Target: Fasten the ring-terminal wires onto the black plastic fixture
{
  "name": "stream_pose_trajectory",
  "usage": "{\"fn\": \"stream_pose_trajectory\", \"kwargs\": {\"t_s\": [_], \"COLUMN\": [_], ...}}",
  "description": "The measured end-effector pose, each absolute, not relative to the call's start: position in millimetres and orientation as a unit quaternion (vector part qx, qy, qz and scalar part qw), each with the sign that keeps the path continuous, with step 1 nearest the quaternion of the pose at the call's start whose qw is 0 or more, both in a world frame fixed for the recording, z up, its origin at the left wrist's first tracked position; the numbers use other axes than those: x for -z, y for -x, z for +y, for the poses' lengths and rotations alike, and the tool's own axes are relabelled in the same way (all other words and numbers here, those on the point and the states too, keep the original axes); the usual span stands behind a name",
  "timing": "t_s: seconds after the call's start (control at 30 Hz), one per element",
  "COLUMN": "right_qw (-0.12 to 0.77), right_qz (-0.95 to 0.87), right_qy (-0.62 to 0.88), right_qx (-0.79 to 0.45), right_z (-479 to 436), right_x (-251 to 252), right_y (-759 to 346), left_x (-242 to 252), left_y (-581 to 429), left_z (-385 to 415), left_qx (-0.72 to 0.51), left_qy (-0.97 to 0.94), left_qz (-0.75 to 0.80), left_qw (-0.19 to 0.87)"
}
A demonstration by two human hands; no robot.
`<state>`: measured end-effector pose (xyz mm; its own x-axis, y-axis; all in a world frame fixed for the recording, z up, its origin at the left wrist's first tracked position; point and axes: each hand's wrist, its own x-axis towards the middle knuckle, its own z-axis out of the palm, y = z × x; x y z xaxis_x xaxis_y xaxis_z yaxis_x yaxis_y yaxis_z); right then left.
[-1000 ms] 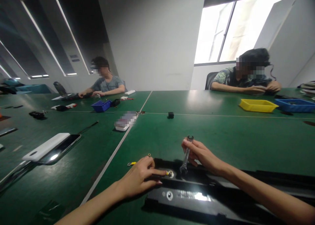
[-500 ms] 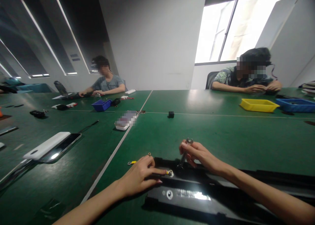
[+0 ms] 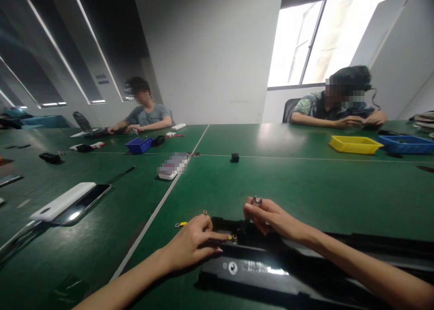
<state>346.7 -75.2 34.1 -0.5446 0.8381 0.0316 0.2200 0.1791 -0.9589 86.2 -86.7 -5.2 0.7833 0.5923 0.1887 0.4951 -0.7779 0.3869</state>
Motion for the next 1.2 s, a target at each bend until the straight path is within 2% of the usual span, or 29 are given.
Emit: {"fn": "stream_pose_trajectory", "kwargs": {"t_s": [1.2], "right_qw": [0.246], "right_qz": [-0.712], "right_qy": [0.387], "right_qx": [-0.532], "right_z": [-81.5], "right_x": [-39.2], "right_y": [-347.5], "left_x": [4.0], "left_y": [-86.5], "left_z": [-86.6], "left_qx": [-0.165], "left_qy": [-0.932], "left_qz": [0.282], "left_qw": [0.154]}}
